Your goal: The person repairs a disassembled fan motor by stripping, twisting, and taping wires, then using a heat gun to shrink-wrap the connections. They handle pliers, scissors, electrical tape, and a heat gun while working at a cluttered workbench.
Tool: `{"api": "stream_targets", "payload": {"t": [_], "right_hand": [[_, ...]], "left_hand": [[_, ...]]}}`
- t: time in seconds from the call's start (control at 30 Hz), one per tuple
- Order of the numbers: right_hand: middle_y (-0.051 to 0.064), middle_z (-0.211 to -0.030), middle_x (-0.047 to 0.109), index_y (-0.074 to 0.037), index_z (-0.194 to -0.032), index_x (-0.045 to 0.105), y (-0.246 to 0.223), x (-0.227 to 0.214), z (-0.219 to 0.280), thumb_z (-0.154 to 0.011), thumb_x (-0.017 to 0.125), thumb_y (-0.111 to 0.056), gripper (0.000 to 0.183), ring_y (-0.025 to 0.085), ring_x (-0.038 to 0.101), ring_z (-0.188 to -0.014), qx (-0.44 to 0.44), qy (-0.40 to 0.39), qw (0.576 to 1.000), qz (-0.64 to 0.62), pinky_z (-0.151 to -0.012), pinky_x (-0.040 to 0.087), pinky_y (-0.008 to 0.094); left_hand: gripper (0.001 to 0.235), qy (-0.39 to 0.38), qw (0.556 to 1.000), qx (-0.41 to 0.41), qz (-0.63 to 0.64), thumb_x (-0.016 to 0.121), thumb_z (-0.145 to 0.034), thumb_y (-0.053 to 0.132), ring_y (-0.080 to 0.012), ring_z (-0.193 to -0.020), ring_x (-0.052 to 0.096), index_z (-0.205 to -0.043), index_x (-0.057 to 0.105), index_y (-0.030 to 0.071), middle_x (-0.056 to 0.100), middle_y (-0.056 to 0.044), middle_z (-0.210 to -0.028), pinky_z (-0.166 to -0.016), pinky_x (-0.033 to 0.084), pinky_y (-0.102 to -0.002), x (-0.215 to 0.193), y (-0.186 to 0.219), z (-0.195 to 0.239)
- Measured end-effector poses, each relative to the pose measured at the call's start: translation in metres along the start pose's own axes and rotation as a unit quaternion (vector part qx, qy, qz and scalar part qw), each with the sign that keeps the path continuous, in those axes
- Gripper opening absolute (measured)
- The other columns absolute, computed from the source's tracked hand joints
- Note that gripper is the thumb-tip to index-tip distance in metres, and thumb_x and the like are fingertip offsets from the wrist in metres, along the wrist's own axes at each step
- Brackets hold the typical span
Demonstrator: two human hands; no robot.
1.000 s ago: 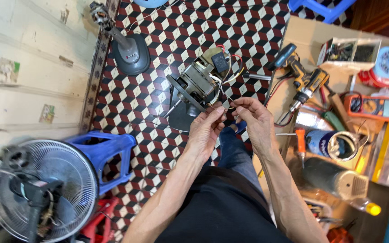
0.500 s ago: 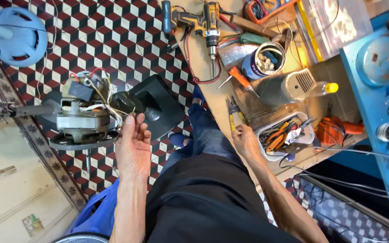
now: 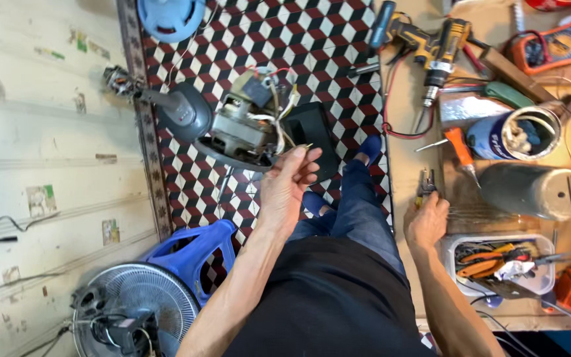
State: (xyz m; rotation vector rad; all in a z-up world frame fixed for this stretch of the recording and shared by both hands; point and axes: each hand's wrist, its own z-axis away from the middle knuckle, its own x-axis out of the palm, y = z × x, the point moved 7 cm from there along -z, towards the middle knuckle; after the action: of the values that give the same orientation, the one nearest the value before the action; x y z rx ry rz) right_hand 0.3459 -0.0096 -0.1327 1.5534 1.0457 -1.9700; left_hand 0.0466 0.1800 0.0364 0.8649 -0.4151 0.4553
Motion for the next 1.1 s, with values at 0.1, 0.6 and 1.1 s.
{"api": "stream_targets", "payload": {"t": [0.1,0.6,1.1], "right_hand": [[0.023,-0.124,0.053,-0.004,-0.136,0.053,0.005,-0.001,0.008,-0.085,0.075,-0.020,0.058,0.044,0.056,-0.113,-0.022,-0.016,0.999,0.046,-0.086,0.050,0.053],[0.023,-0.118,0.061,-0.001,-0.127,0.058,0.096,0.041,0.002,-0.076,0.079,-0.019,0.058,0.037,0.059,-0.106,0.236,-0.171,0.909,-0.299,-0.089,0.047,0.046],[0.018,-0.103,0.067,-0.001,-0.145,0.058,-0.215,-0.115,0.015,-0.103,0.058,-0.017,0.045,0.028,0.068,-0.094,0.104,-0.454,0.594,-0.656,-0.088,0.056,0.044]], "left_hand": [[0.027,-0.015,1.000,-0.001,0.008,0.069,-0.099,0.023,-0.0128,-0.086,0.070,-0.115,0.070,0.001,0.076,-0.016,-0.112,-0.078,0.056,-0.027,0.002,0.000,0.000],[0.032,-0.035,0.999,0.020,0.004,0.066,-0.101,0.024,-0.0128,-0.090,0.068,-0.125,0.067,0.004,0.074,-0.013,-0.116,-0.079,0.055,-0.027,0.013,0.002,0.006],[0.022,0.025,0.999,0.033,0.031,0.074,-0.095,0.023,-0.0100,-0.084,0.067,-0.108,0.070,0.005,0.077,-0.008,-0.104,-0.074,0.054,-0.024,-0.006,-0.001,0.007]]}}
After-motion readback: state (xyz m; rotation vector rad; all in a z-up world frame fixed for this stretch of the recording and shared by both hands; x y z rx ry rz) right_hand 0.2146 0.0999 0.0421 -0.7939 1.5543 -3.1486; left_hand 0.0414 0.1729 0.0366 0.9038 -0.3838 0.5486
